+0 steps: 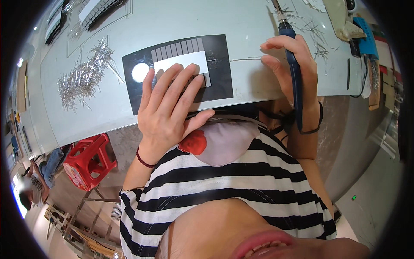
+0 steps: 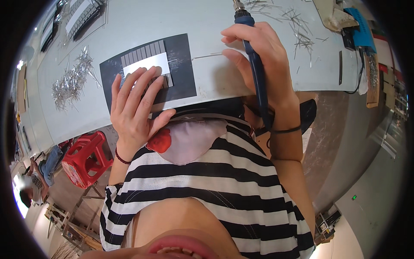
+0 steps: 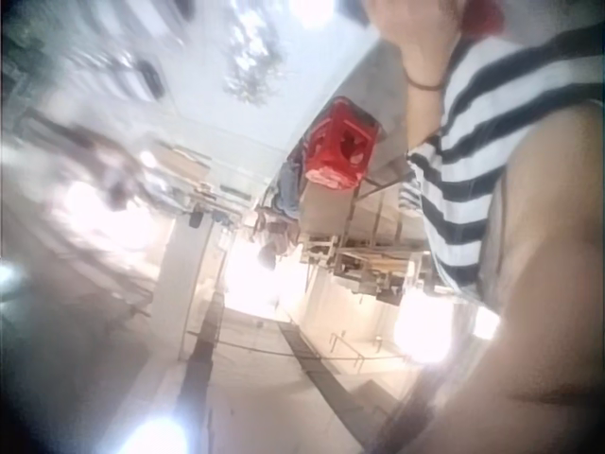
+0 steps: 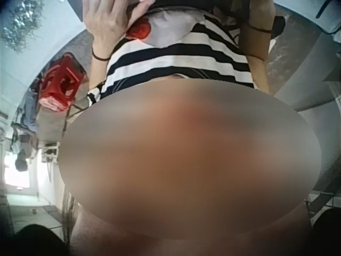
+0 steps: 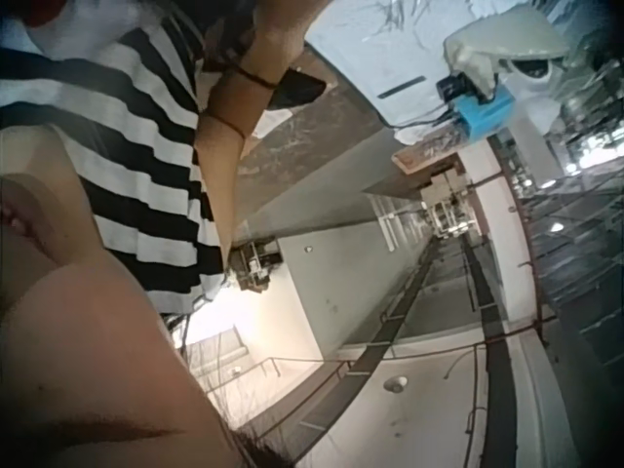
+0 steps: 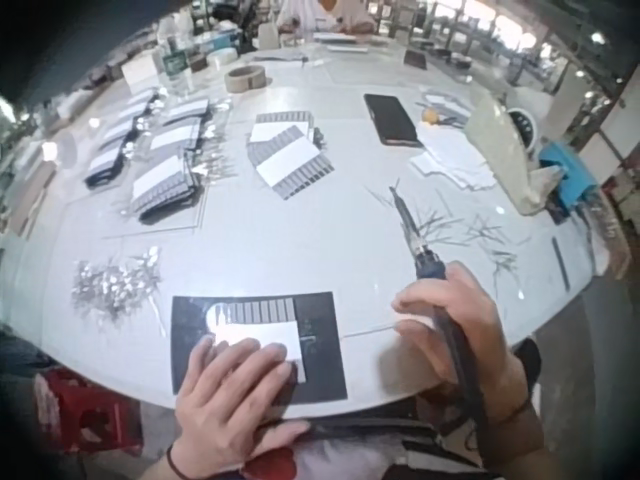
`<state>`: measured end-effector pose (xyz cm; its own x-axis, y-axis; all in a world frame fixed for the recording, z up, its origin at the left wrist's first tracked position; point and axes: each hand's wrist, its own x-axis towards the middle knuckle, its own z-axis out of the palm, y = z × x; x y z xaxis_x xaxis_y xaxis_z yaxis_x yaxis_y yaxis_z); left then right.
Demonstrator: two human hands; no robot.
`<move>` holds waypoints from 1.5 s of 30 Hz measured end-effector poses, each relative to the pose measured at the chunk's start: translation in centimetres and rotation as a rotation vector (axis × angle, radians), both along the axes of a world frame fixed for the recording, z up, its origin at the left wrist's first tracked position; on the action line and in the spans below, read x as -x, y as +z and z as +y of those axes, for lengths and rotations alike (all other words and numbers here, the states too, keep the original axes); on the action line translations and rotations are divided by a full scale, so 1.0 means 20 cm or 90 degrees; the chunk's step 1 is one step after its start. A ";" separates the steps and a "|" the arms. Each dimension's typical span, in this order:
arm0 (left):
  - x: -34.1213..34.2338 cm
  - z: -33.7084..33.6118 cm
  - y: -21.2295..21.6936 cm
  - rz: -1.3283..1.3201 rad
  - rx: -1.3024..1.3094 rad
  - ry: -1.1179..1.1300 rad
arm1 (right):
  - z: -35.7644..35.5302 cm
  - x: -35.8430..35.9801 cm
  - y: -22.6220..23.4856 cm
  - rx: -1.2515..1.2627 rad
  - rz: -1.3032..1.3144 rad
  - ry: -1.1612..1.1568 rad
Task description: Soldering thin wires onto small electronic components on a workbench.
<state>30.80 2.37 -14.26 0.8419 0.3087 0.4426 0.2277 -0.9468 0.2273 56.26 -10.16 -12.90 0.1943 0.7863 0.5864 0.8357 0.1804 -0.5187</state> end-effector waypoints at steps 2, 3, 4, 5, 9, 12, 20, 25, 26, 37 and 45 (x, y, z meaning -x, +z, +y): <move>0.01 0.00 0.00 0.006 -0.016 0.012 | -0.01 0.00 0.01 0.070 -0.016 -0.044; 0.01 -0.01 0.01 0.013 -0.033 0.028 | -0.01 0.01 0.00 0.071 -0.016 -0.046; 0.00 -0.01 0.01 0.019 -0.029 0.035 | 0.01 0.02 -0.01 0.081 -0.007 -0.047; 0.00 -0.01 0.00 0.018 -0.030 0.033 | 0.02 0.03 -0.02 0.092 0.003 -0.048; 0.00 -0.01 0.01 0.027 -0.020 0.037 | 0.08 0.08 -0.02 0.080 -0.026 -0.042; 0.00 -0.01 0.00 0.030 -0.021 0.041 | 0.11 0.11 -0.03 0.077 -0.037 -0.024; 0.00 -0.02 0.00 0.025 -0.033 0.058 | 0.10 0.09 -0.07 -0.025 0.010 -0.029; 0.01 -0.02 -0.02 0.004 -0.039 0.060 | 0.03 0.09 -0.05 -0.103 0.220 0.043; 0.01 -0.02 -0.02 0.005 -0.036 0.061 | 0.02 0.08 -0.05 -0.100 0.221 0.044; -0.01 -0.01 -0.03 -0.006 -0.042 0.058 | 0.01 0.15 -0.01 -0.157 0.449 -0.036; 0.00 0.01 -0.02 0.003 -0.056 0.056 | 0.03 0.13 0.02 -0.162 0.651 -0.011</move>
<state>30.79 2.55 -14.73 0.8157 0.3410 0.4672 0.3111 -0.9396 0.1427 53.62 -9.47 -12.48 0.6993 0.6557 0.2846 0.0256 0.3749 -0.9267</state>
